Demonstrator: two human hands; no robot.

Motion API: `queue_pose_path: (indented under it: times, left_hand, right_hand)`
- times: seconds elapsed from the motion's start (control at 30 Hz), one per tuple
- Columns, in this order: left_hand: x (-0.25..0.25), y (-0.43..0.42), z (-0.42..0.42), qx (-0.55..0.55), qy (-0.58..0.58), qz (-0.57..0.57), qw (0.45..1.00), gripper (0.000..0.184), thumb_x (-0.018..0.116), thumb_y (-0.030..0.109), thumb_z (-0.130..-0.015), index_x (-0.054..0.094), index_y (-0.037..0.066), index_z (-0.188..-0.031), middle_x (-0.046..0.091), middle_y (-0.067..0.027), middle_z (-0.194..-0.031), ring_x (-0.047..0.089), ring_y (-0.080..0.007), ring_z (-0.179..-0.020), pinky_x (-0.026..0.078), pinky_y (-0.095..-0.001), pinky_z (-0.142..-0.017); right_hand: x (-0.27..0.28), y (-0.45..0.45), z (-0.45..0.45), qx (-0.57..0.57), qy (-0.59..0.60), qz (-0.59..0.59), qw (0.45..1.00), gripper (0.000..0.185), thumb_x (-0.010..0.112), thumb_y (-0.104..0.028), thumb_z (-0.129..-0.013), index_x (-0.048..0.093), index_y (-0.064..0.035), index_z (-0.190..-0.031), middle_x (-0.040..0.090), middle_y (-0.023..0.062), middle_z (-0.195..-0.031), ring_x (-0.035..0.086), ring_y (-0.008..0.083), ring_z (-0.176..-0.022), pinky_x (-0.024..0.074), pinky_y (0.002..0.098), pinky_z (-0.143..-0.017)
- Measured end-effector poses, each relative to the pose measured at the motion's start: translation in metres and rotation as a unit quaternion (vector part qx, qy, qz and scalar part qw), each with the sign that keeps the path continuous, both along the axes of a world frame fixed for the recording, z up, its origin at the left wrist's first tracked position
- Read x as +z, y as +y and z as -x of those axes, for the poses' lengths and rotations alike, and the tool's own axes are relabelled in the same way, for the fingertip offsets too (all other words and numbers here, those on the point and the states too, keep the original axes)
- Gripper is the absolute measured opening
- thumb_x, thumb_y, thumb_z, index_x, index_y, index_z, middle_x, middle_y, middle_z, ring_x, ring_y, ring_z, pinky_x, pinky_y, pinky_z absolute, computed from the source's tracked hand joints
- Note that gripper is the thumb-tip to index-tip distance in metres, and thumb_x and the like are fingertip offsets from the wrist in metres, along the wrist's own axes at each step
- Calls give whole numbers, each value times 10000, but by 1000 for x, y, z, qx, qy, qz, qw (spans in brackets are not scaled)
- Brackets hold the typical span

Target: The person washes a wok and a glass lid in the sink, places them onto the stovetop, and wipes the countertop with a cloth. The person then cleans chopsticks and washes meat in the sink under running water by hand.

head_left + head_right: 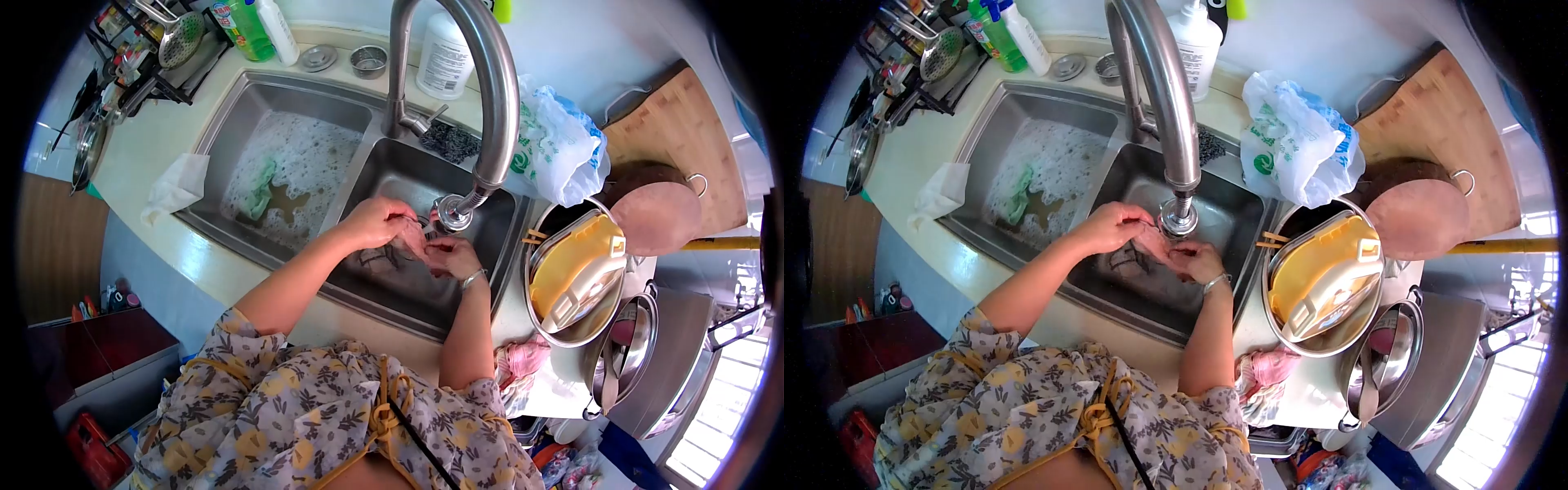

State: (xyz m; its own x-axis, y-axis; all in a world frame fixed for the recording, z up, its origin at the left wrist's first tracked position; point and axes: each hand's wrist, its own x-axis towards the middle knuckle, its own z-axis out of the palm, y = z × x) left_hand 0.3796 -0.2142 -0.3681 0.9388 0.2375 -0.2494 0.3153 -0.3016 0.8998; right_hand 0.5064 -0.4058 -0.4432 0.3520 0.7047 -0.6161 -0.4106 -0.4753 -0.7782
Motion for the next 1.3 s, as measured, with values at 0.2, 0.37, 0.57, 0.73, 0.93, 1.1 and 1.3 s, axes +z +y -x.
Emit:
queue_pose_path:
  times: [0.2, 0.37, 0.57, 0.73, 0.93, 1.1, 1.3]
  left_hand:
    - [15, -23, -15, 40, -84, 123, 988, 221, 565, 88, -810, 595, 7, -1014, 648, -73, -880, 581, -107, -812, 453, -251, -749]
    - [-1, -16, -18, 113, -59, -17, 992, 194, 614, 137, -790, 635, 37, -955, 649, -109, -881, 616, -176, -791, 467, -278, -728]
    - [-93, -33, 0, 287, 77, 2, 955, 225, 636, 295, -774, 670, 88, -853, 640, -123, -852, 604, -262, -834, 479, -365, -764]
    - [-32, -56, -10, 258, 242, 487, 799, 369, 495, 412, -890, 591, 79, -1017, 638, -98, -969, 613, -222, -893, 485, -352, -782]
    - [-44, -61, -13, 325, 36, 614, 718, 327, 438, 370, -924, 582, 99, -1038, 629, -60, -991, 601, -179, -894, 488, -358, -798]
    - [-101, -61, -23, 361, -31, 652, 666, 365, 426, 425, -927, 587, 98, -942, 626, -42, -878, 590, -146, -795, 490, -311, -682]
    - [-77, -59, -31, 352, -93, 614, 700, 255, 550, 356, -889, 558, 101, -874, 522, -5, -659, 496, -82, -540, 406, -229, -446]
  right_hand:
    - [3, 7, 3, -44, 9, -204, 978, 181, 618, -114, -810, 625, -46, -977, 605, 24, -848, 528, 77, -654, 382, 210, -509]
    - [-4, 18, -3, -377, 125, -300, 867, 83, 552, -109, -863, 573, -67, -932, 564, 2, -823, 519, 115, -666, 406, 213, -548]
    - [22, 48, 25, -349, 66, -290, 889, 158, 506, -32, -828, 551, -23, -978, 632, 111, -944, 623, 221, -842, 534, 332, -713]
    - [24, 53, 34, -336, 102, -292, 890, 79, 523, -17, -799, 557, -33, -868, 610, 74, -876, 589, 192, -797, 510, 315, -730]
    - [46, 42, 49, -344, 105, -301, 883, 205, 513, -17, -789, 540, -37, -991, 590, 66, -959, 591, 198, -862, 507, 330, -777]
    - [38, 34, 67, -322, 136, -266, 898, 183, 527, -13, -863, 526, -52, -1042, 574, 41, -1023, 566, 148, -959, 465, 286, -828]
    - [66, 31, 94, -261, -16, -207, 943, 237, 556, -72, -869, 518, -21, -1098, 580, 13, -939, 538, 110, -803, 440, 230, -727]
